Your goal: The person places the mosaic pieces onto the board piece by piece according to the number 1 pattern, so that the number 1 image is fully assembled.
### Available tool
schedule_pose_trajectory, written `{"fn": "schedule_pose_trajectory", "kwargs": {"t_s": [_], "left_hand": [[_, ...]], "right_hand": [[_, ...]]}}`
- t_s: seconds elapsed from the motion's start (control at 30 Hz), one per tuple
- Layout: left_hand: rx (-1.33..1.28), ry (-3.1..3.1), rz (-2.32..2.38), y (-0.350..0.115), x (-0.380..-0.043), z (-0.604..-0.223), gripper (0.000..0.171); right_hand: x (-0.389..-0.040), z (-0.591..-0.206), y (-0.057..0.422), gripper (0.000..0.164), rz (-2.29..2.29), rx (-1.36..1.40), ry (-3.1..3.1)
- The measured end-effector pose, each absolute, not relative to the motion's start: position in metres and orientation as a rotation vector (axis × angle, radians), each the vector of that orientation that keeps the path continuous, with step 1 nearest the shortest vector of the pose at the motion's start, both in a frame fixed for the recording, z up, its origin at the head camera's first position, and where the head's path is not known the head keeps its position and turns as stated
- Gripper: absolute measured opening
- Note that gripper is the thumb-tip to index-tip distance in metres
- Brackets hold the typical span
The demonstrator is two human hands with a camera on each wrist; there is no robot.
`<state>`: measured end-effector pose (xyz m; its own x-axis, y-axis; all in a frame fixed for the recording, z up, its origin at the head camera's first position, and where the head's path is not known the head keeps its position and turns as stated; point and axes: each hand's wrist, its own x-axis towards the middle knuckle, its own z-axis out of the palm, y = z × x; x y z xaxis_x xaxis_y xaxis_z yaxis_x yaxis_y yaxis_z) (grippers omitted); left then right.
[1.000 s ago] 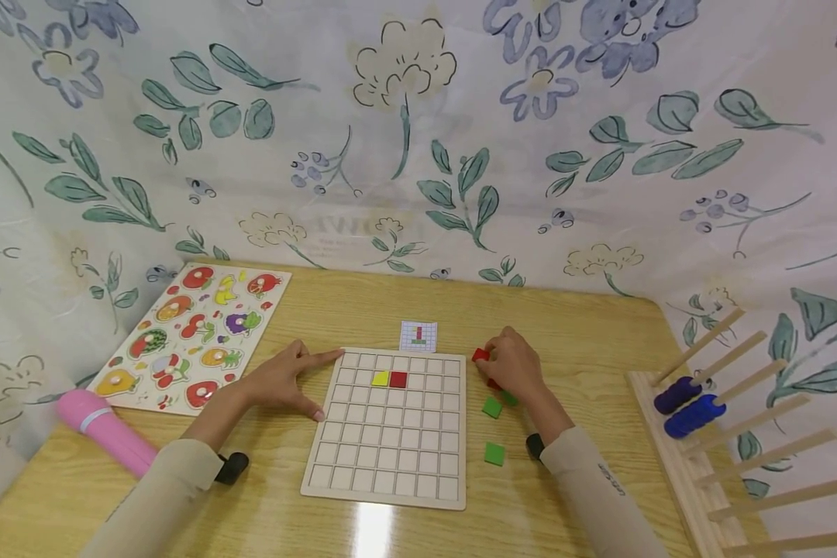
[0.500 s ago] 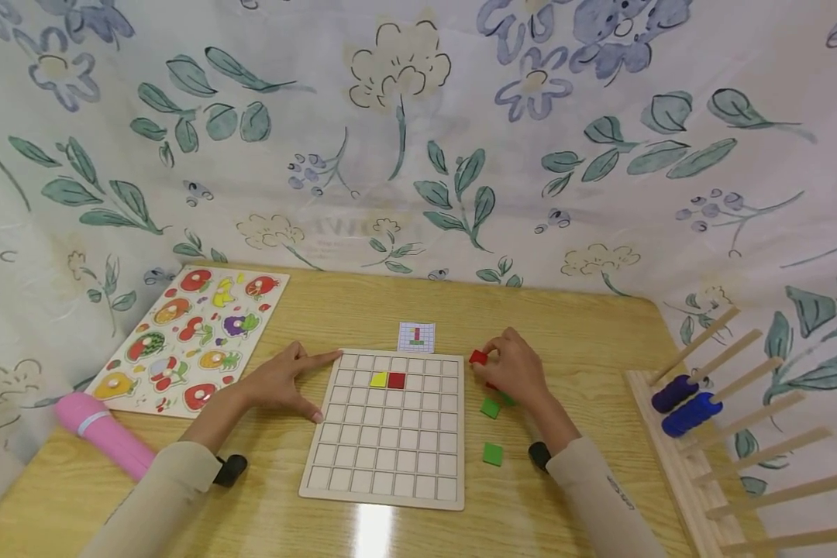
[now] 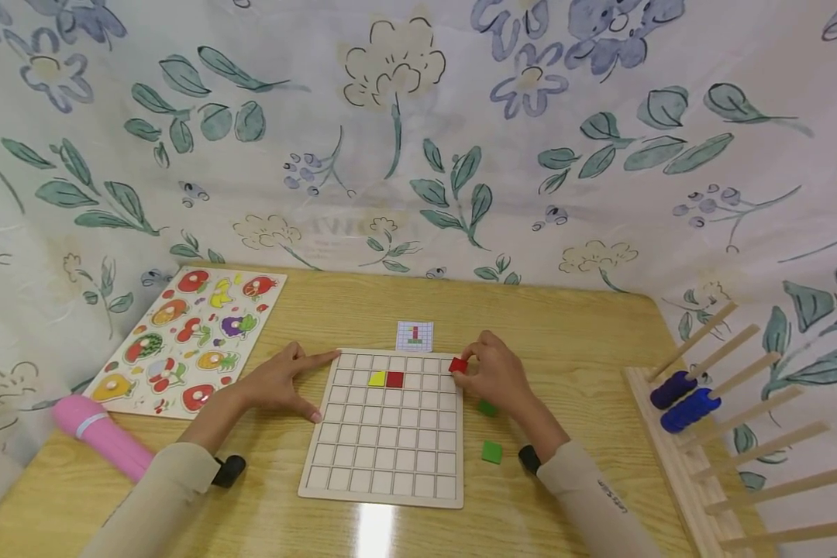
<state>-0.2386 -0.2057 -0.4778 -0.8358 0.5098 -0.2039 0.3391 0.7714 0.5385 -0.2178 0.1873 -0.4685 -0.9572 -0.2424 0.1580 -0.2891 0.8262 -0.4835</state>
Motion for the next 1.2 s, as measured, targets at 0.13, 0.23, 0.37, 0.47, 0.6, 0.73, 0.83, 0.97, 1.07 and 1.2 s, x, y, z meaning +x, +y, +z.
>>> {"fn": "schedule_pose_trajectory", "kwargs": {"t_s": [0.13,0.23,0.37,0.47,0.6,0.73,0.83,0.97,1.07,1.2], "left_hand": [[0.656,2.631,0.707,-0.206,-0.237,-0.475,0.11],[0.656,2.631,0.711,-0.206,-0.237,-0.474,0.11],[0.658,2.621,0.727,-0.206,-0.237,-0.474,0.109],[0.661,2.613,0.737,-0.206,-0.237,-0.475,0.109],[0.659,2.613,0.736,-0.206,-0.238,-0.477,0.11],[0.653,2.616,0.731,-0.206,-0.239,-0.477,0.11],[0.654,2.618,0.723,-0.206,-0.239,-0.477,0.11],[0.656,2.618,0.713,-0.206,-0.24,-0.479,0.11],[0.656,2.619,0.711,-0.206,-0.24,-0.479,0.11],[0.661,2.618,0.709,-0.206,-0.24,-0.478,0.109]], "right_hand": [[-0.216,-0.465,0.18,0.028,0.832,0.458,-2.933],[-0.213,-0.463,0.175,0.028,0.852,0.492,-2.942],[-0.211,-0.463,0.17,0.026,0.819,0.551,-2.913],[-0.211,-0.463,0.168,0.025,0.801,0.57,-2.897],[-0.212,-0.464,0.163,0.024,0.803,0.584,-2.911],[-0.213,-0.463,0.156,0.024,0.777,0.601,-2.94],[-0.212,-0.462,0.151,0.025,0.789,0.609,-2.954],[-0.211,-0.462,0.146,0.024,0.798,0.64,-2.945],[-0.21,-0.462,0.143,0.023,0.769,0.666,-2.93],[-0.211,-0.462,0.136,0.022,0.753,0.69,-2.929]]}}
